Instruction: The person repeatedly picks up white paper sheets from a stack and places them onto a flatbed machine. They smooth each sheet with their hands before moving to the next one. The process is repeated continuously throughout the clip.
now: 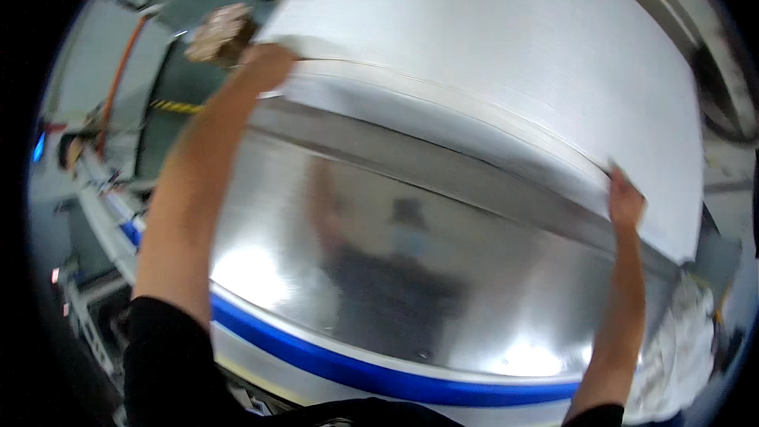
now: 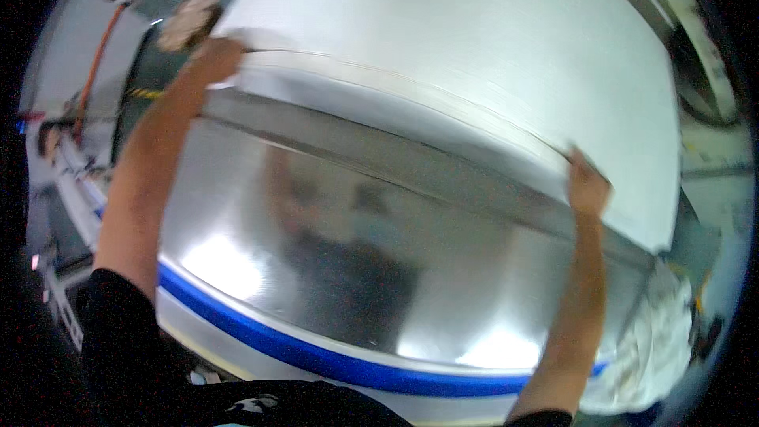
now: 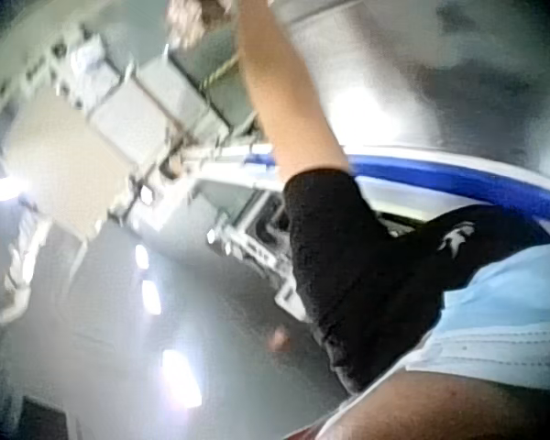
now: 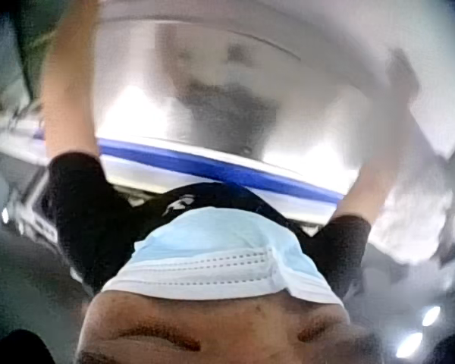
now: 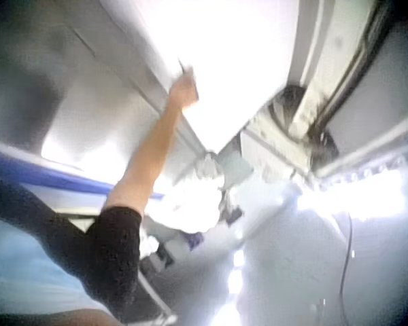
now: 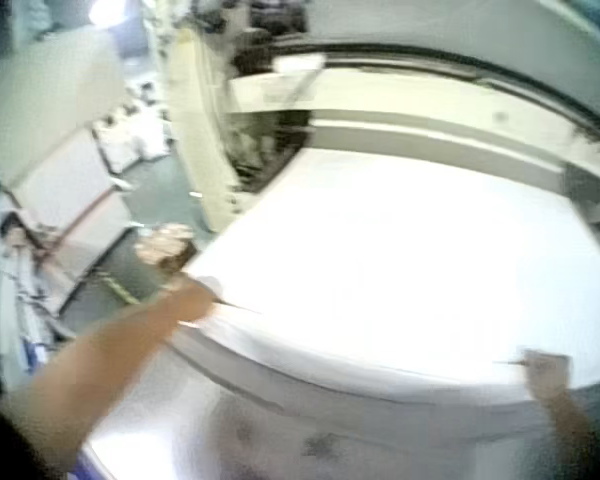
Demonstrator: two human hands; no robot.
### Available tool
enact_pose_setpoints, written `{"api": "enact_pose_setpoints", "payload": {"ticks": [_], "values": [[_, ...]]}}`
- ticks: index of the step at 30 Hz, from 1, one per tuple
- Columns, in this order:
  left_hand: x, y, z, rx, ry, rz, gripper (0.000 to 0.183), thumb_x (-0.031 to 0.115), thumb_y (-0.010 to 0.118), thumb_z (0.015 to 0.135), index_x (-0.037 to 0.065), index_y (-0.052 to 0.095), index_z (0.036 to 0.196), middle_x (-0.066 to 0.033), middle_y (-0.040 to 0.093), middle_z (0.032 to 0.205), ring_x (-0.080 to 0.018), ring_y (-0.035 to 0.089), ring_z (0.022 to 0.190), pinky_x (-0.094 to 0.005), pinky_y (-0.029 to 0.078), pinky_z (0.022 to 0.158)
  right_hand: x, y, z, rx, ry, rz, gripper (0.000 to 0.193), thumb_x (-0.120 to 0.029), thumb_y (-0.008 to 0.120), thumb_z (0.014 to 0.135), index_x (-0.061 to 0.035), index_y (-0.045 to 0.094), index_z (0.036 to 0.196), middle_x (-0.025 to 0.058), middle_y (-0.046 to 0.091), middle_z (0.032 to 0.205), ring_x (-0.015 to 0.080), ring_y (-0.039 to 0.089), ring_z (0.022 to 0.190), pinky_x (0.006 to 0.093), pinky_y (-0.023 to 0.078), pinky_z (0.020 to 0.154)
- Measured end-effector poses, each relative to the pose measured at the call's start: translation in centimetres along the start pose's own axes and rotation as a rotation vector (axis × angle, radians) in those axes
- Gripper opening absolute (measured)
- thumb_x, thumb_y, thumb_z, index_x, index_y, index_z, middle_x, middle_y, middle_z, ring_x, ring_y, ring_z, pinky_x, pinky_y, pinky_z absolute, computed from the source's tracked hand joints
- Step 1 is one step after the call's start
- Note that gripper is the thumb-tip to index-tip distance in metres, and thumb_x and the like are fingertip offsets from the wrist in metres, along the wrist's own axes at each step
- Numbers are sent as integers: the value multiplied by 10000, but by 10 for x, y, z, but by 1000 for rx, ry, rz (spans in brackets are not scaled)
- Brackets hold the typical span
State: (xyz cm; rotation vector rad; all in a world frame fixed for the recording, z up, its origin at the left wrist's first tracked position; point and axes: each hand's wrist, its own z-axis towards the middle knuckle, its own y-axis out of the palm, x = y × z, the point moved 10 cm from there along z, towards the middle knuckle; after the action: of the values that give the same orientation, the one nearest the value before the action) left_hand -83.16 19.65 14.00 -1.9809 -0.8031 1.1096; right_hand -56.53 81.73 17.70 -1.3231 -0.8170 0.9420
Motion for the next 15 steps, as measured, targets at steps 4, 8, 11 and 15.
{"api": "enact_pose_setpoints", "payload": {"ticks": [4,8,11,15], "values": [[-15,14,-5,51,102,-65,369,14,566,775,85,605,1135,-144,647,1014,-283,615,965,-417,477,864,36,18,10,-275,179,-245,774,-582,160,928,-25,699,935,190,667,915,336,600,988,446,312,1006],[2,-10,-18,-316,-201,-341,452,-8,620,745,67,574,1189,-163,624,1077,-297,603,1003,-369,489,869,109,10,0,-281,227,-199,808,-579,107,929,-20,689,971,206,659,947,326,580,1034,449,254,1043],[-28,13,-3,-170,-139,-204,434,5,607,757,64,574,1186,-165,621,1080,-300,598,1009,-373,482,874,155,1,3,-269,213,-246,790,-561,119,938,-12,686,957,209,661,922,322,587,1025,452,268,1035],[-59,48,12,-14,-53,-64,410,23,591,774,59,572,1182,-167,616,1084,-303,591,1016,-378,474,881,247,7,11,-327,197,-329,761,-536,136,949,6,670,950,212,661,900,314,576,1057,462,280,1034]]}}
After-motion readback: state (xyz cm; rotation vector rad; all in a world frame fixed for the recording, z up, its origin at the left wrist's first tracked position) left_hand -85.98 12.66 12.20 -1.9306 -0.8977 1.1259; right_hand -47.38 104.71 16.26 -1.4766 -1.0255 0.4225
